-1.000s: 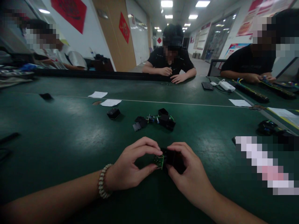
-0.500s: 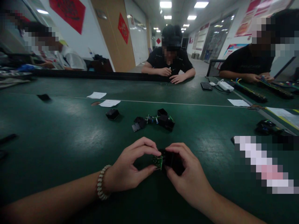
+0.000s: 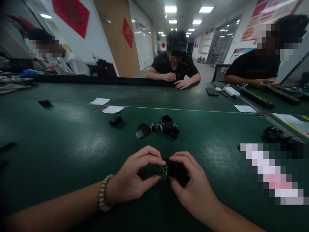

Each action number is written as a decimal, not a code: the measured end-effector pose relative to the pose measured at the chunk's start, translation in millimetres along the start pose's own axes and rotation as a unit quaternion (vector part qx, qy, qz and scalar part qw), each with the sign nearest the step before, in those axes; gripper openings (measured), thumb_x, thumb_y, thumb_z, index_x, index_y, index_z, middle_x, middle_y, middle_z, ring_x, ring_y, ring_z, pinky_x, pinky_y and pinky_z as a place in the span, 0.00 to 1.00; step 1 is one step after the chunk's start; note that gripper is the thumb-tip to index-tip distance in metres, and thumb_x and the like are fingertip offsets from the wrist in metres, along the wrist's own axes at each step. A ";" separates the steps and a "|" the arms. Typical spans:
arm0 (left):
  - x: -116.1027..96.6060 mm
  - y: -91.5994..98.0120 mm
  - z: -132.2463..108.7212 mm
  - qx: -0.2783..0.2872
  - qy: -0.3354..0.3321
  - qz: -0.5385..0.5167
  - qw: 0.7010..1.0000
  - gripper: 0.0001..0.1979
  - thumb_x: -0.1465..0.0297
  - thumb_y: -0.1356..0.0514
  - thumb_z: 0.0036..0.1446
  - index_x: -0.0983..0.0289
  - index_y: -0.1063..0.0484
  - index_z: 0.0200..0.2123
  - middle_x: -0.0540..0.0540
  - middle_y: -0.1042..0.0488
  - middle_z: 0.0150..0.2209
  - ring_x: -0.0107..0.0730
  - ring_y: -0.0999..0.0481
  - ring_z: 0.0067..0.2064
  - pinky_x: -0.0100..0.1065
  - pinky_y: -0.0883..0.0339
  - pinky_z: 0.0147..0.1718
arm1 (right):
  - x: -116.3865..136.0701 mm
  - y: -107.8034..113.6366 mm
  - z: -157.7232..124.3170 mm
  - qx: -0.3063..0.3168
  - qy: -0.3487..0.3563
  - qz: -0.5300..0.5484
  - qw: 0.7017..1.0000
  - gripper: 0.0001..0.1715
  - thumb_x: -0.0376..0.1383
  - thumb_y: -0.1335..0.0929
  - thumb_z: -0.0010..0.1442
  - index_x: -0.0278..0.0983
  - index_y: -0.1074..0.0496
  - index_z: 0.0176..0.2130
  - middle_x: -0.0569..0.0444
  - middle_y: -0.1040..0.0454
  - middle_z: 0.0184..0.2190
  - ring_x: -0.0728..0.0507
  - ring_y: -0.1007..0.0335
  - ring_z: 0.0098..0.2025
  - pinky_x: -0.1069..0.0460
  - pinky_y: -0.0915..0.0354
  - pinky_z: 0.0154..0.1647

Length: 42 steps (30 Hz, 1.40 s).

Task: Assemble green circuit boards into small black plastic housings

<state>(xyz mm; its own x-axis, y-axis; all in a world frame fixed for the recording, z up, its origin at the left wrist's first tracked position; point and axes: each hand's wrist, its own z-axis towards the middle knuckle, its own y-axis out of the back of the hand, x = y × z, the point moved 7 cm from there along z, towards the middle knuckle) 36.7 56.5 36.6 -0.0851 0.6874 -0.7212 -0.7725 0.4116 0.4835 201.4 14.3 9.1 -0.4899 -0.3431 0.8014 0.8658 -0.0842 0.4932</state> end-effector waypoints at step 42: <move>0.1 -1.7 -6.6 0.004 0.000 -0.020 1.000 0.23 0.85 0.36 0.55 0.61 0.26 0.53 0.56 0.25 0.46 0.33 0.22 0.46 0.33 0.25 0.43 | -3.0 -9.1 -9.7 0.015 0.041 -0.012 0.999 0.35 0.20 0.32 0.50 0.44 0.30 0.55 0.50 0.26 0.51 0.42 0.22 0.52 0.49 0.24 0.49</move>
<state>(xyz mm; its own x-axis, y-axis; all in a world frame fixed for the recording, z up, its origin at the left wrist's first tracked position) 33.9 51.9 32.4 -0.0541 0.6696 -0.7408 -0.7707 0.4437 0.4574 196.0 7.0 -1.1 -0.4989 -0.4166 0.7599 0.8501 -0.0646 0.5227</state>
